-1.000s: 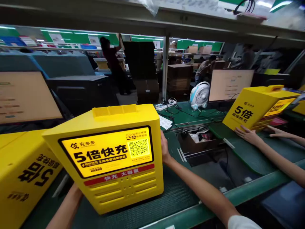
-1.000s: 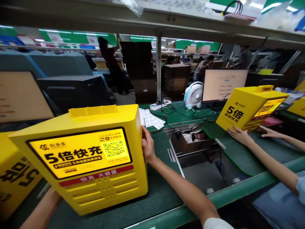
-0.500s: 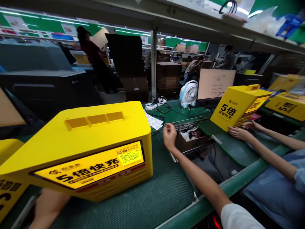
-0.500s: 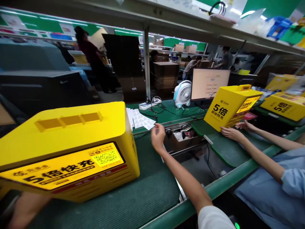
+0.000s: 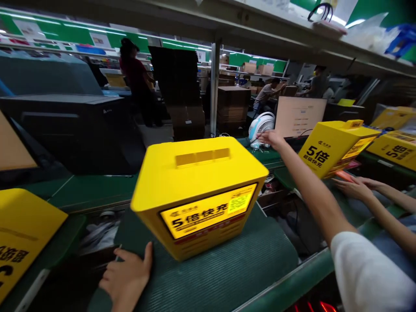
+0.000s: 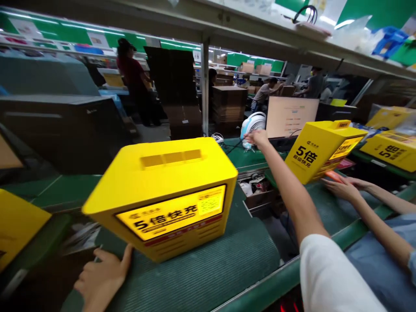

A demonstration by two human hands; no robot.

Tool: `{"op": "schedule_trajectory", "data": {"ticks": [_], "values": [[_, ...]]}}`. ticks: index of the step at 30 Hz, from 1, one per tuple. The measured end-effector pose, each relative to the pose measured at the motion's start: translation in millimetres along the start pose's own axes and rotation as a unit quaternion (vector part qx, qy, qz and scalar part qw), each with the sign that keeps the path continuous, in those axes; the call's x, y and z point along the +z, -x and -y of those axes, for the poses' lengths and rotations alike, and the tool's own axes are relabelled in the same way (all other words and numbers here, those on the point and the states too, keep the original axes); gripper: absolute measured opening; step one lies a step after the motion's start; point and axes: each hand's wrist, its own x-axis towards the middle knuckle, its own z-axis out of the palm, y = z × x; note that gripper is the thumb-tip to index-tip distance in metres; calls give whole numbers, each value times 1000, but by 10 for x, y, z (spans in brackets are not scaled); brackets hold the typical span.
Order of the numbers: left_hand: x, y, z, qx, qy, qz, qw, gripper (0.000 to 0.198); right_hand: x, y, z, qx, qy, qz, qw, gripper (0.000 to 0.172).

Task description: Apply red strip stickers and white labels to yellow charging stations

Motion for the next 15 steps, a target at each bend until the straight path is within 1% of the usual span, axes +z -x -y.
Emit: {"op": "schedule_trajectory", "data": {"ticks": [1, 3, 4, 6, 7, 9, 11, 12, 13, 14, 15], "values": [[50, 83, -91, 18, -9, 18, 1000, 90, -37, -9, 184, -15, 37, 39, 998, 16], [114, 276, -299, 82, -10, 53, 995, 92, -112, 72, 479, -41, 109, 103, 988, 11], [131, 379, -406, 115, -1, 69, 991, 93, -161, 162, 585, -58, 142, 121, 981, 9], [144, 587, -612, 175, 15, 98, 979, 92, -312, 431, 714, -108, 194, 123, 967, 12], [145, 689, -709, 200, 24, 110, 973, 90, -416, 606, 740, -139, 214, 109, 961, 15], [143, 883, -894, 233, 40, 127, 963, 86, -658, 1018, 733, -199, 253, 59, 945, 22], [143, 1049, -1062, 246, 56, 142, 957, 85, -883, 1468, 673, -251, 291, -22, 923, 20], [144, 1116, -1136, 248, 65, 151, 955, 86, -957, 1688, 634, -279, 317, -69, 904, 20], [148, 1170, -1200, 250, 74, 160, 952, 87, -987, 1895, 591, -327, 369, -103, 864, 21], [153, 1211, -1252, 254, 84, 170, 948, 88, -960, 2081, 545, -362, 371, -107, 848, 22], [160, 1238, -1289, 261, 95, 182, 943, 91, -866, 2240, 496, -399, 342, -92, 846, 21]]}}
